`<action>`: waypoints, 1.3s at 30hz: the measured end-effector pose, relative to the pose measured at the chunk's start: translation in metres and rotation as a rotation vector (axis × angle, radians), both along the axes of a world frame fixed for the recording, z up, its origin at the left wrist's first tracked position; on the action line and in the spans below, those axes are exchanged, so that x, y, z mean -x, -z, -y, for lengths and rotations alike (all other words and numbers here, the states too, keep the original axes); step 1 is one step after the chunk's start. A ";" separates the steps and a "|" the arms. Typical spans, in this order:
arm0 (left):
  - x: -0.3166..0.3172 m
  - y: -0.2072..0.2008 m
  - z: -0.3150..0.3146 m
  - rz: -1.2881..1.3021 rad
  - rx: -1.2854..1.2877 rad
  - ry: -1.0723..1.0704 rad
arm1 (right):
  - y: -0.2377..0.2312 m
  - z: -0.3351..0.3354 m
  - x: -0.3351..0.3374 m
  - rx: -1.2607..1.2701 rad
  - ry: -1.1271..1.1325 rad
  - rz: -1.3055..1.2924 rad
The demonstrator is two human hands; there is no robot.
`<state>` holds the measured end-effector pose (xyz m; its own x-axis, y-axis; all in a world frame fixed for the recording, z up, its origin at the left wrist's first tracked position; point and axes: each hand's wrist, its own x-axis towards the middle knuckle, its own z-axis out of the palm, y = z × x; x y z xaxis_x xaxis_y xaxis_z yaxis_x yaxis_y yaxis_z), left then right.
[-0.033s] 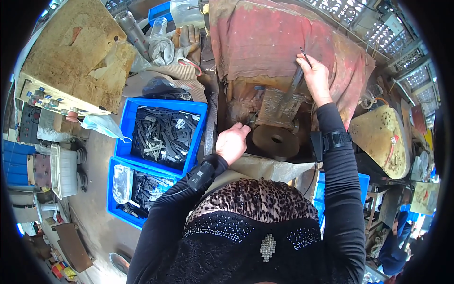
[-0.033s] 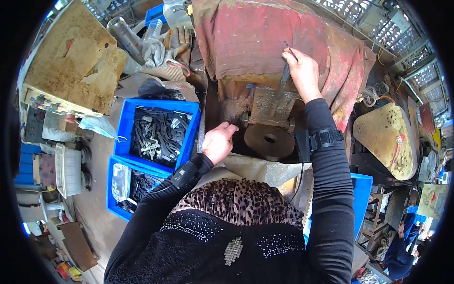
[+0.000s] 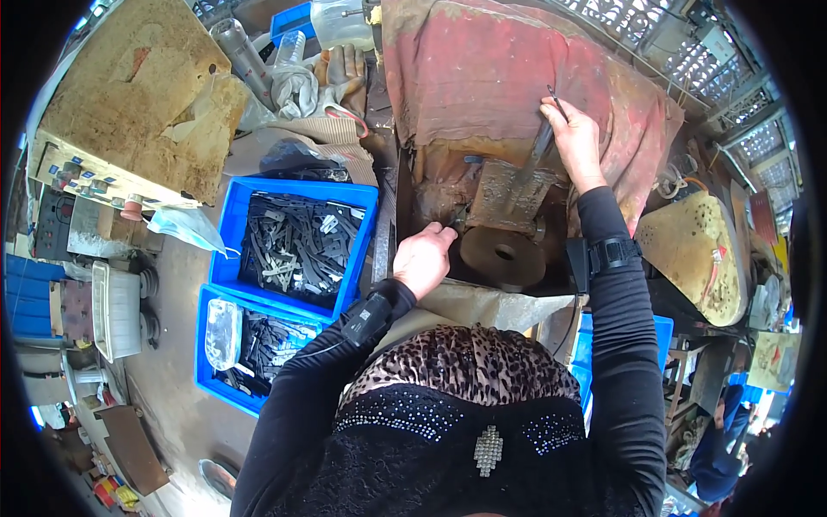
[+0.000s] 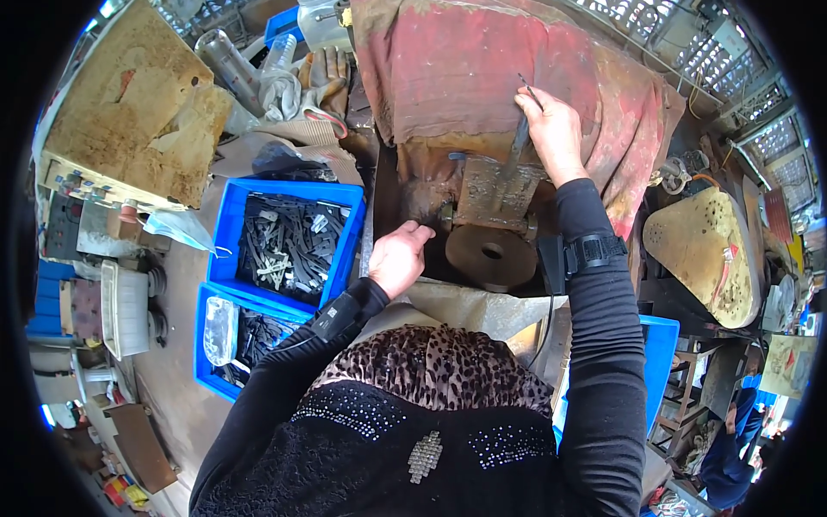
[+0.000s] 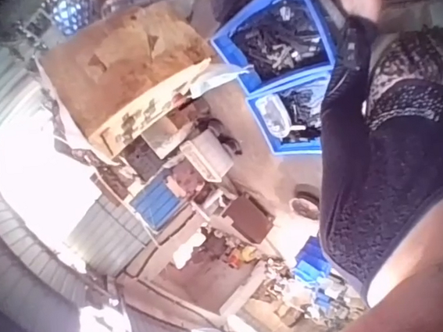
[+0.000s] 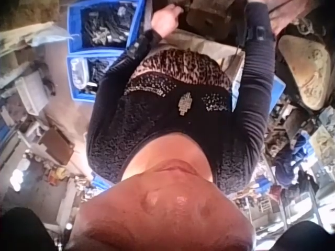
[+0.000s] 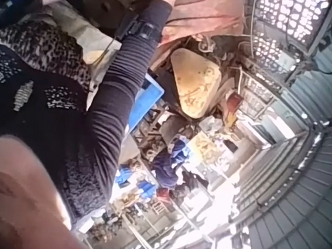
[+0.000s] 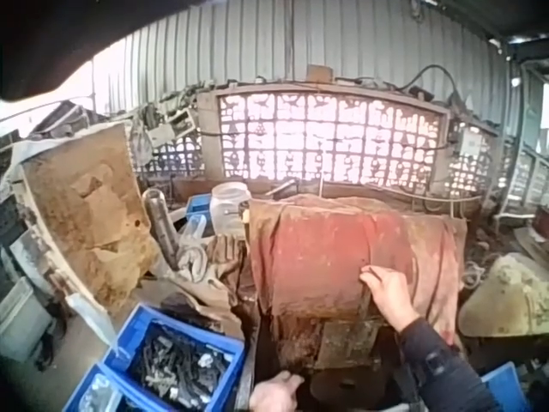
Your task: The person picks up metal pieces from a blue bin, grinds them against a rotating wheel in a machine, and then dips them into a container of liquid before placing them into a different blue bin.
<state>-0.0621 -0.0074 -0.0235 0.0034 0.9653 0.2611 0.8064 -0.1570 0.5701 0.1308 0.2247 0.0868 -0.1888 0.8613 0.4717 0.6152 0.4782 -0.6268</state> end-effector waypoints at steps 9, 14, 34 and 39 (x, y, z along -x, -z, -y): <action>0.000 0.001 0.001 -0.004 -0.010 -0.018 | -0.001 0.005 0.008 -0.010 0.129 0.085; 0.000 0.002 0.000 -0.014 -0.011 -0.018 | -0.005 0.010 0.015 -0.078 0.183 0.214; -0.001 0.002 0.000 -0.002 0.016 -0.010 | -0.009 0.003 0.014 -0.031 0.167 0.261; -0.001 0.002 0.000 -0.030 -0.013 -0.022 | -0.006 0.004 0.014 -0.141 0.157 0.255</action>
